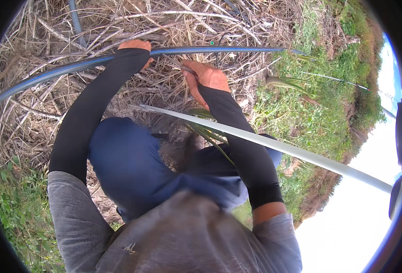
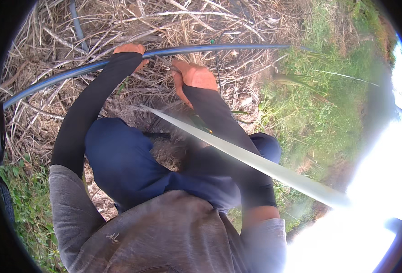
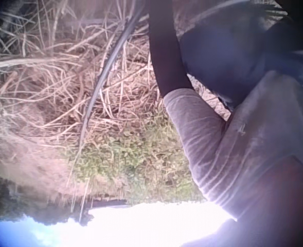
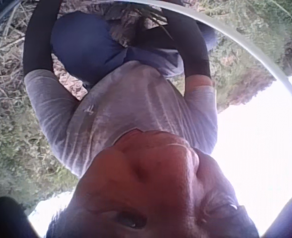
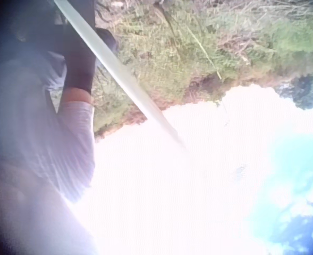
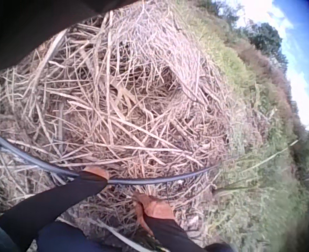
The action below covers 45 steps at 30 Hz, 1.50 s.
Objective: The person repairs sections of black irrigation tubing in a garden by cutting damaged areas with shears, inserting white connectors, and securing them with zip ties. They move along the pipe line, repeating the repair process at multiple locations.
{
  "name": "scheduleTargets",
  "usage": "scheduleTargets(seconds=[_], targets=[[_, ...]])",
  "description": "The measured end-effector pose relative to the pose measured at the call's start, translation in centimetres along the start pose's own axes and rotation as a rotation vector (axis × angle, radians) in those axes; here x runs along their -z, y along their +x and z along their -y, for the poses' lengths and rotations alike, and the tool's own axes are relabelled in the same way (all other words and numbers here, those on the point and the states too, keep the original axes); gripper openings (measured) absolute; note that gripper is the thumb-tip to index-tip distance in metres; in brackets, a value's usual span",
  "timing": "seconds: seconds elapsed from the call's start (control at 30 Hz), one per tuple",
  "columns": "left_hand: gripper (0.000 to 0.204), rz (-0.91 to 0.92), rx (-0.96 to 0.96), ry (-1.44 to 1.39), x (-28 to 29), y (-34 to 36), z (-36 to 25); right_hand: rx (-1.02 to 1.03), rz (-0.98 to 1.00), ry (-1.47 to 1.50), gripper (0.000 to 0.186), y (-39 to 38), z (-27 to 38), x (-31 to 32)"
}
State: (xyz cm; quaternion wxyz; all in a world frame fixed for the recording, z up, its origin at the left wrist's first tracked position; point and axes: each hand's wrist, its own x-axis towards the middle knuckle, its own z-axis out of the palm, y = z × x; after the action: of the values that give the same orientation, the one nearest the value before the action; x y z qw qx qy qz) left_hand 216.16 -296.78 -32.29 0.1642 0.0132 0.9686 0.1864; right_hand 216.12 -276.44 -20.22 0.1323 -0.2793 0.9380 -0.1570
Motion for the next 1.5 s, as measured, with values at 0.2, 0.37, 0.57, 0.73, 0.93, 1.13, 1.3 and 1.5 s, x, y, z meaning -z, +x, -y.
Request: scheduleTargets(seconds=[0.2, 0.37, 0.57, 0.73, 0.93, 1.13, 1.3, 1.5], targets=[[0.037, 0.038, 0.064, -0.007, 1.0, -0.1, 0.1, 0.051, -0.042, -0.019, 0.022, 0.1, -0.3, -0.4], [0.039, 0.089, 0.056, -0.026, 1.0, 0.4, -0.7, 0.040, -0.033, -0.040, 0.021, -0.3, -1.3, 0.1], [0.043, 0.398, 0.092, -0.117, 2.6, 1.2, -1.0, 0.077, -0.042, -0.029, 0.024, -0.3, -2.0, -0.1], [0.041, 0.447, 0.106, -0.489, 3.1, 1.0, 1.6, 0.037, -0.019, -0.031, 0.025, 0.2, -0.6, 0.9], [0.022, 0.349, 0.122, -0.137, 0.9, 1.0, -0.1, -0.013, 0.032, 0.020, 0.022, 0.0, -0.7, 1.4], [0.024, 0.164, 0.060, -0.164, -0.7, -0.5, 0.5, 0.089, 0.126, -0.088, 0.025, 1.6, 0.5, 1.5], [0.022, 0.000, -0.026, -0.132, -1.2, -1.6, 0.4, 0.025, 0.204, -0.151, 0.024, 2.7, 1.2, 1.4], [0.020, -0.188, -0.098, -0.136, -2.5, -1.7, 0.8, 0.081, 0.212, -0.174, 0.023, 3.0, 0.7, 1.2]])
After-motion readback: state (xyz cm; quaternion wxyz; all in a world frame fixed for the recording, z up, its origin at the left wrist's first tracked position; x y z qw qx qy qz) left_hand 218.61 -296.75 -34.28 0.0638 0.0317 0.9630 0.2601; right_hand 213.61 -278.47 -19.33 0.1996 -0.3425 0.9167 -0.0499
